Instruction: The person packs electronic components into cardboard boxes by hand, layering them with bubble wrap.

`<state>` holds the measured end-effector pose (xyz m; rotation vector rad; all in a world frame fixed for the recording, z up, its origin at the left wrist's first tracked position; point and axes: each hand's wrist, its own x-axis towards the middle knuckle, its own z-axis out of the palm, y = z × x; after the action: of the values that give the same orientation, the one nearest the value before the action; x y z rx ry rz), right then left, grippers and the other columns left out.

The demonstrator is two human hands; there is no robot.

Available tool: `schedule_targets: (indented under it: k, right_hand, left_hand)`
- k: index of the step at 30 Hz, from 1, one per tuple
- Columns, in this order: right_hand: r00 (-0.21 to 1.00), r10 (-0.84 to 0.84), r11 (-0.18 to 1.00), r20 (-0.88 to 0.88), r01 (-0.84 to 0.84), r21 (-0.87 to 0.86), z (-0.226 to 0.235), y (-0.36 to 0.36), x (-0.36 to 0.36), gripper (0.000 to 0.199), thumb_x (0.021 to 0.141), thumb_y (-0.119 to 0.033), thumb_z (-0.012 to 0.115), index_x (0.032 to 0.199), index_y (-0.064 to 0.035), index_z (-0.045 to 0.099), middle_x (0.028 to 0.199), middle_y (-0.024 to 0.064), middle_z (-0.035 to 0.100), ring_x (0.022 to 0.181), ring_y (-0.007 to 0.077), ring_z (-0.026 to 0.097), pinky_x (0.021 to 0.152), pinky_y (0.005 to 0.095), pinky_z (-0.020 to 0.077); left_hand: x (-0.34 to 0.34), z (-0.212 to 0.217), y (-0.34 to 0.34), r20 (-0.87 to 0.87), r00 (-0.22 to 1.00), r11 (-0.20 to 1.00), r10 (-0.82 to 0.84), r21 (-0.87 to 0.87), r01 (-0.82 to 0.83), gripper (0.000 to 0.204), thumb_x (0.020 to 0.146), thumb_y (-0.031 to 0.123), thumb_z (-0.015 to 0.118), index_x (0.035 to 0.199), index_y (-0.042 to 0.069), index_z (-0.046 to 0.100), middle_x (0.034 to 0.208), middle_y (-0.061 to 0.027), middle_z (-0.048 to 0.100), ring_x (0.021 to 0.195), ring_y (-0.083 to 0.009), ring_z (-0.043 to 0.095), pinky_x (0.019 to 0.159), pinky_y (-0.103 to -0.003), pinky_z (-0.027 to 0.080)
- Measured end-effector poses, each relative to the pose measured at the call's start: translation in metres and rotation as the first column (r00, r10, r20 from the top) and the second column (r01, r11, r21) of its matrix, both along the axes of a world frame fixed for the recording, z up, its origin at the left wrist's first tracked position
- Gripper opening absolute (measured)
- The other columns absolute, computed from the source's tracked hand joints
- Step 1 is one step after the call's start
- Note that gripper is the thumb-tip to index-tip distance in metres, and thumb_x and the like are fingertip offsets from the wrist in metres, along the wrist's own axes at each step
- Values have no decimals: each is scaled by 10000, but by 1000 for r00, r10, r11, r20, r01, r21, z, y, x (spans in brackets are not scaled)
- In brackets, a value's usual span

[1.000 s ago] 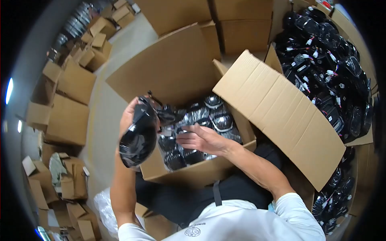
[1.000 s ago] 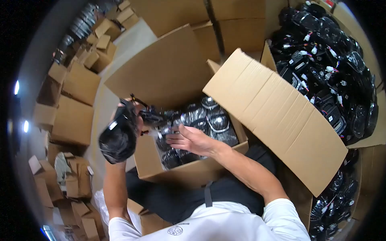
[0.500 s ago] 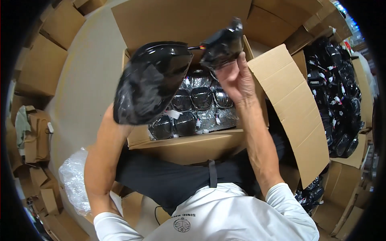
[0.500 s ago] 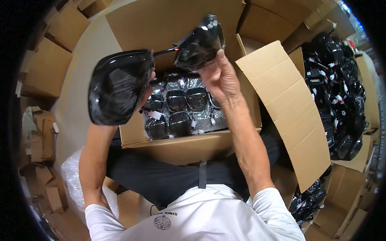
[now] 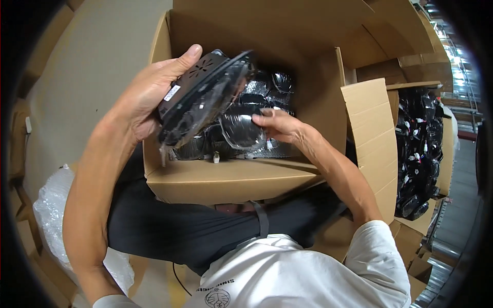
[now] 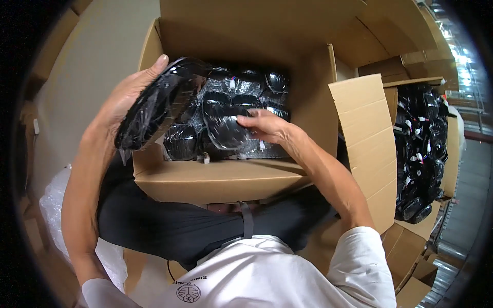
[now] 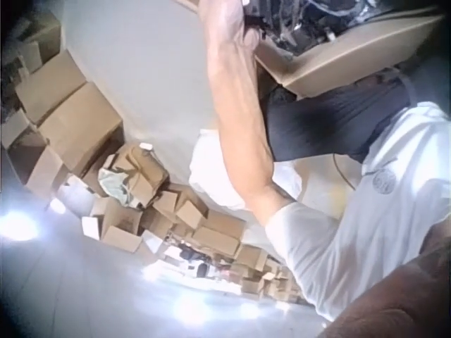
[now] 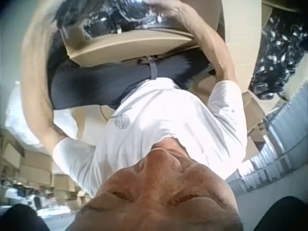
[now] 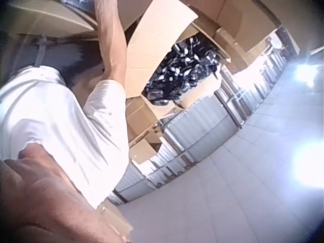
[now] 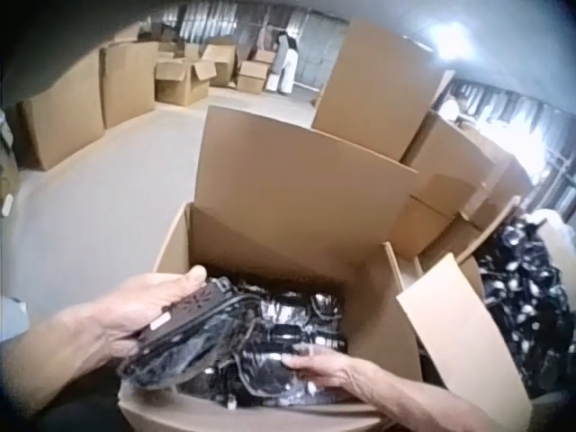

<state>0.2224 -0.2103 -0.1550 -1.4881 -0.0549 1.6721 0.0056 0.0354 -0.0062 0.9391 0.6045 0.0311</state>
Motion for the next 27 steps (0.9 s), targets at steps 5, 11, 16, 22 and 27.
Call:
schedule_targets:
  k: [5, 11, 16, 22, 27]
  right_hand:
    - [979, 177, 914, 97, -127, -386, -82, -62, 29, 695, 884, -171, 789, 1447, -7, 416, 1334, 103, 606, 1215, 258, 585, 1014, 452, 478]
    - [981, 65, 943, 186, 0, -332, -121, -73, 10, 744, 923, -195, 751, 1486, 54, 333, 1361, 137, 565, 1209, 262, 583, 1066, 457, 447]
    - [690, 583, 779, 430, -323, -538, -105, -53, -1, 689, 851, -380, 801, 1305, 65, 537, 1185, 215, 666, 1098, 348, 651, 894, 461, 541]
    - [646, 367, 907, 669, -409, -102, -11, -1, -1, 970, 708, -399, 900, 1434, 54, 445, 1388, 273, 557, 1307, 379, 540, 1121, 427, 417]
    - [706, -144, 647, 694, -464, 606, 132, 51, -37, 958, 689, -256, 931, 1459, 26, 436, 1440, 180, 509, 1364, 272, 460, 1151, 392, 364]
  left_hand:
    - [-1, 9, -6, 4, 997, 994, 73, 82, -73, 491, 982, 472, 633, 1014, -17, 665, 770, -12, 647, 579, -62, 578, 514, -215, 498]
    - [-3, 0, 1, 21, 999, 988, 41, 148, -44, 497, 972, 491, 640, 998, -5, 656, 760, -9, 640, 602, -43, 579, 510, -213, 489]
    - [1, -1, 1, -13, 1000, 988, 18, 156, -16, 463, 970, 490, 637, 1019, 31, 668, 838, -17, 685, 672, -66, 641, 592, -226, 542]
    - [11, -14, -5, -134, 991, 980, -1, 197, 27, 509, 989, 511, 597, 1065, 12, 661, 852, -53, 681, 691, -100, 631, 578, -279, 528]
    - [19, -37, -17, -304, 932, 978, -195, 15, 209, 509, 1054, 449, 492, 1159, -16, 670, 998, -146, 712, 778, -187, 683, 631, -385, 569]
